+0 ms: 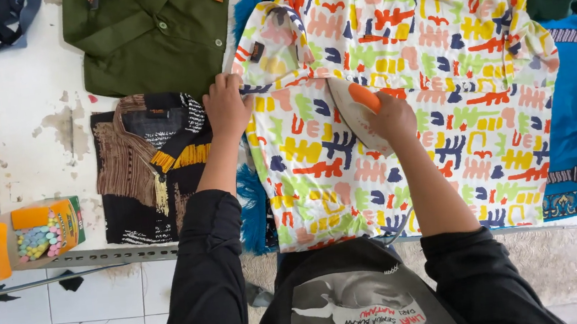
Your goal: The person irons a patterned shirt on a table. They first fold a different shirt and set it aside, then spray water on the patterned shirt and iron it with a handheld iron, smoothing the fabric with their hands.
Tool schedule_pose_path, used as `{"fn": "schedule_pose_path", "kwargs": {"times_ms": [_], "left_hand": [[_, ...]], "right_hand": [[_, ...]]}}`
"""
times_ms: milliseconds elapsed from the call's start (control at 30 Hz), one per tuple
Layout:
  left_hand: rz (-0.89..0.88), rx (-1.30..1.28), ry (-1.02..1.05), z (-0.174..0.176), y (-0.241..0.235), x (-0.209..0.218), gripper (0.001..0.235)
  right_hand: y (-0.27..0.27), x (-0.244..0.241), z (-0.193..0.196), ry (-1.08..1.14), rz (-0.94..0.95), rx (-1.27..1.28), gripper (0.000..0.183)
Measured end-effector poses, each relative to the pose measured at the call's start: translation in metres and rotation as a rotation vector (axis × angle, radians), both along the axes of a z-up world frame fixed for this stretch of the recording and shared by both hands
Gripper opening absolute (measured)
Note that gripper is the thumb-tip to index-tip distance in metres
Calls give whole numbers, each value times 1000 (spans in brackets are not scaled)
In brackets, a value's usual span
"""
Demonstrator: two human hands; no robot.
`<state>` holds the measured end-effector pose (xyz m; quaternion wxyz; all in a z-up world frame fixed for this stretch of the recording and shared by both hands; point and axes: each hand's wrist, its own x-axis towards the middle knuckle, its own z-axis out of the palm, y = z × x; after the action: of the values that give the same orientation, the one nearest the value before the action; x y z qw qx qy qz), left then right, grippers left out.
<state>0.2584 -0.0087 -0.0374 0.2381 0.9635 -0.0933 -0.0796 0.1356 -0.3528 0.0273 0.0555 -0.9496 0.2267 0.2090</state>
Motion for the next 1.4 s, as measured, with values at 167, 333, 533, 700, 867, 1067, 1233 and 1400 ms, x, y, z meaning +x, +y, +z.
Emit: {"fn": "schedule_pose_path", "kwargs": {"times_ms": [167,333,533,700,867,1067,1233,1400], "left_hand": [[141,-188,-106,53,1,-53,66],[446,-390,222,66,0,-142,37],[490,-242,359,29,-1,-190,44],[595,-411,274,13,8,-196,24],[707,-608,328,-13,9,-205,19],[757,-626,251,-14,-1,-211,17],[750,-569,173,-30,-4,-212,17],[746,-540,123,-29,-3,-210,12]], "right_hand": [[30,5,14,28,86,171,56],[107,21,14,99,296,190,57],[148,49,3,49,370,173,48],[130,25,15,210,470,198,58],[132,4,28,216,504,84,52],[152,63,-10,-17,413,52,46],[145,52,8,-21,397,118,49],[82,-29,20,135,356,86,52]]}}
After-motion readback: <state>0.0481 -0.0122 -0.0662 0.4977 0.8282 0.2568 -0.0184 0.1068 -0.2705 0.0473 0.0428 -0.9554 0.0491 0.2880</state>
